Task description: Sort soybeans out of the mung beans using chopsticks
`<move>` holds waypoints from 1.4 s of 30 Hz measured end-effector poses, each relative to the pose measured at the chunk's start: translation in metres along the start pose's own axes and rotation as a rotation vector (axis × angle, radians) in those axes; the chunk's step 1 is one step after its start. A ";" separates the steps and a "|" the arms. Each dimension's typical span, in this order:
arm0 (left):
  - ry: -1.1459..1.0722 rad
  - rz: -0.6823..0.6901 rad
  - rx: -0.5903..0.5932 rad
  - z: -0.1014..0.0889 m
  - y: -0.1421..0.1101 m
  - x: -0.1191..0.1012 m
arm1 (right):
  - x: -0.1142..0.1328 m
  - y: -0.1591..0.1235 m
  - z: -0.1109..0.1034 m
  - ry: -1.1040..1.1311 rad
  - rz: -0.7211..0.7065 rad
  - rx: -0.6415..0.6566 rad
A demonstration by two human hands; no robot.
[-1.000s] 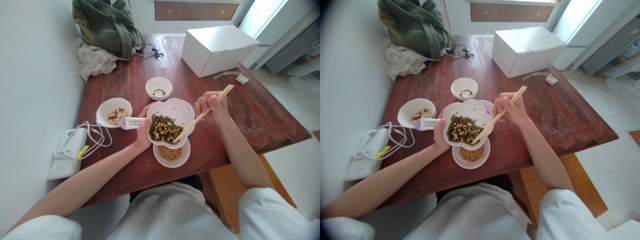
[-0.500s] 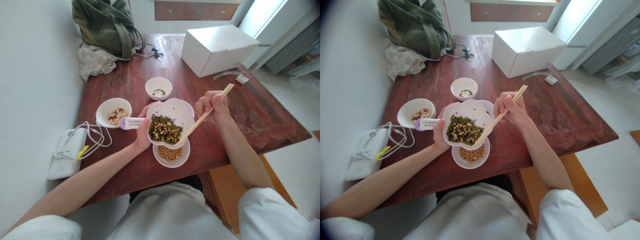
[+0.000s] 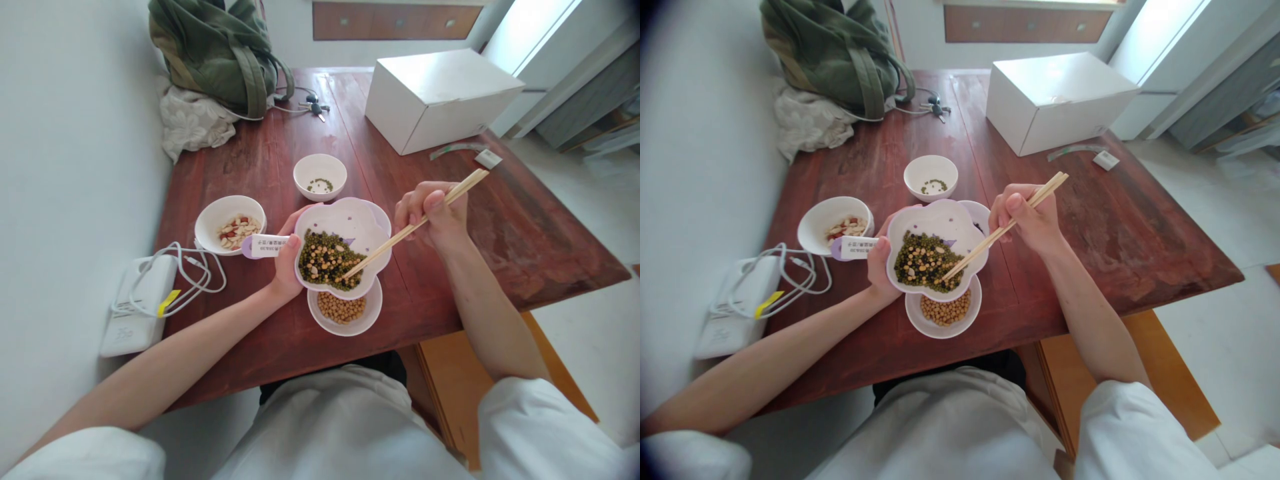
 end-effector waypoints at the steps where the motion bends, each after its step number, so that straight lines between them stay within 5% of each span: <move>1: 0.008 -0.004 -0.009 -0.001 0.000 0.000 | 0.000 0.000 0.000 0.005 0.003 0.011; 42: 0.003 0.008 0.002 0.000 0.000 0.002 | -0.009 -0.003 0.015 0.118 0.046 0.130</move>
Point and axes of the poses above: each hand's wrist, its own y-axis towards the middle knuckle, its own z-axis out of the palm, x = y × z, the point moved 6 cm from there along y, towards the middle knuckle, and after that the axes turned 11 degrees about -x, right-handed, at the moved point
